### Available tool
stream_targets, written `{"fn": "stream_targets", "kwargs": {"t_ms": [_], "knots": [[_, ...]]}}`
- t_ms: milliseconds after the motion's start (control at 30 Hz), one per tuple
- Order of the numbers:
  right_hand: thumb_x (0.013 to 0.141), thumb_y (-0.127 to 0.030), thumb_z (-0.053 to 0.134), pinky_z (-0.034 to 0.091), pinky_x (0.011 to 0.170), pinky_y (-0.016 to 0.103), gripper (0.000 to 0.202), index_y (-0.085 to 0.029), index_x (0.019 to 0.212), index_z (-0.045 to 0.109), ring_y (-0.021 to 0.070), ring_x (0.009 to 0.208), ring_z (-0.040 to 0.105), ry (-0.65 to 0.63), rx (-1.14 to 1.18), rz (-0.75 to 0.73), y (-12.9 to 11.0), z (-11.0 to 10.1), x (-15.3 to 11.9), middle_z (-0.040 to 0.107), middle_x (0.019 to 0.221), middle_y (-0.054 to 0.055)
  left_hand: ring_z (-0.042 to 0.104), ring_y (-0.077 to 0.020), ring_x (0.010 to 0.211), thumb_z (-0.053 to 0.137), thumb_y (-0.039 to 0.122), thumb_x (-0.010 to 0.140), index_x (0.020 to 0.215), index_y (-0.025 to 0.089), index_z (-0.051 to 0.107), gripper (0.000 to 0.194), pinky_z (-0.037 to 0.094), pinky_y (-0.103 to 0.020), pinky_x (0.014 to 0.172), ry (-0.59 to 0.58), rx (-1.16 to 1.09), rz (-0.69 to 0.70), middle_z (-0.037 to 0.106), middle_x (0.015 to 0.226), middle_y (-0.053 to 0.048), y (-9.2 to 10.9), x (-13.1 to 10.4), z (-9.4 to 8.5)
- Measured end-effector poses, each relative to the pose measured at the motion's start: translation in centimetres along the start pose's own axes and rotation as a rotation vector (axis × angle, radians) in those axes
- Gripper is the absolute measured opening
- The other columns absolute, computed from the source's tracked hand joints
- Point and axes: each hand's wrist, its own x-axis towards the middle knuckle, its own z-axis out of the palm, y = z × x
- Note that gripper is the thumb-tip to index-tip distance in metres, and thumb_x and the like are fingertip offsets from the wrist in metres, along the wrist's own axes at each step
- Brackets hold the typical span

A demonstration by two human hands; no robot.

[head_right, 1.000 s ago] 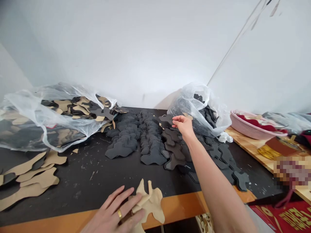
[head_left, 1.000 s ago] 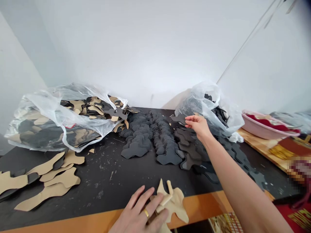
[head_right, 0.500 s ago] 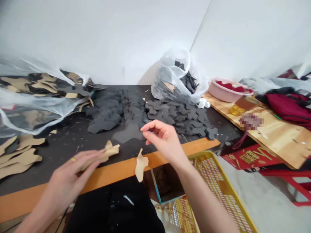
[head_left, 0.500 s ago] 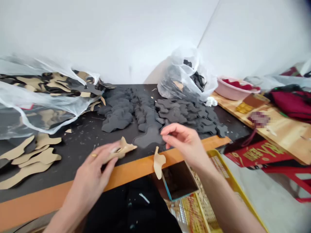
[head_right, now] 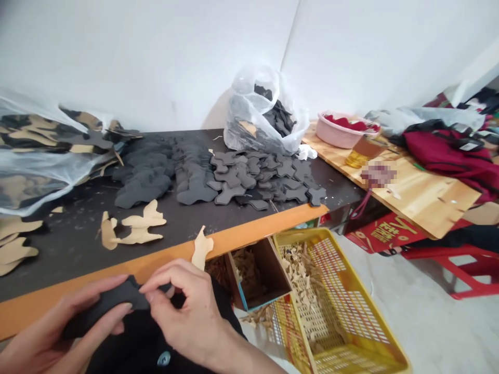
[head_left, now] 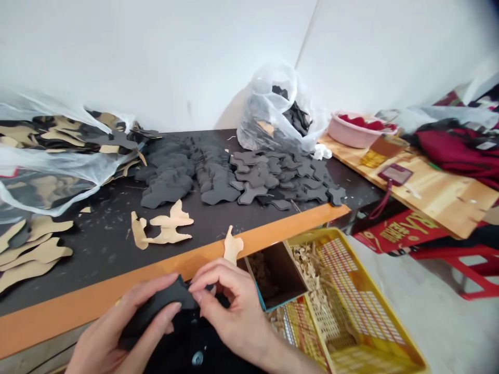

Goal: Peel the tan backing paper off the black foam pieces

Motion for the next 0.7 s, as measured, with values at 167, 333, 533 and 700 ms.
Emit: {"fn": "stream_targets", "kwargs": {"t_ms": [167, 333, 533, 700], "knots": [[0.089, -0.014, 0.059, 0.05, 0.065, 0.023, 0.016, -0.023, 0.092, 0.072, 0.0136, 0.079, 0.062, -0.04, 0.005, 0.073, 1.1, -0.4, -0.2, 0.064, 0.095, 0.003, 0.074, -0.0132, 0.064, 0.064, 0.048, 0.088, 0.126, 0.034, 0.057, 0.041, 0.061, -0.015, 0.062, -0.096, -0.116, -0.005, 0.075, 0.107, 0.003, -0.2, 0.5, 0.5], [0.089, -0.014, 0.059, 0.049, 0.06, 0.023, 0.016, -0.024, 0.092, 0.071, 0.0127, 0.074, 0.06, -0.003, 0.039, 0.1, 2.4, -0.1, -1.1, 0.062, 0.093, 0.002, 0.075, -0.012, 0.067, 0.058, 0.044, 0.093, 0.124, 0.036, 0.059, 0.032, 0.057, -0.01, 0.056, -0.12, -0.038, 0.167, 0.076, 0.107, 0.005, 0.2, 1.1, 0.4], [0.09, -0.016, 0.06, 0.049, 0.062, 0.024, 0.015, -0.025, 0.093, 0.071, 0.0127, 0.075, 0.06, 0.011, 0.04, 0.09, 2.7, -0.5, -1.3, 0.061, 0.095, 0.002, 0.076, -0.0154, 0.091, 0.056, 0.039, 0.094, 0.13, 0.036, 0.055, 0.036, 0.059, -0.012, 0.073, -0.181, 0.04, 0.252, 0.073, 0.118, 0.005, -0.4, 1.5, 0.8], [0.089, -0.015, 0.059, 0.049, 0.059, 0.022, 0.016, -0.024, 0.092, 0.072, 0.0135, 0.075, 0.06, 0.036, 0.037, 0.085, 3.4, -1.0, -1.6, 0.061, 0.095, 0.003, 0.074, -0.0166, 0.098, 0.052, 0.036, 0.095, 0.133, 0.036, 0.053, 0.038, 0.058, -0.015, 0.082, -0.186, 0.087, 0.354, 0.072, 0.121, 0.003, -0.5, 1.9, 1.7]]}}
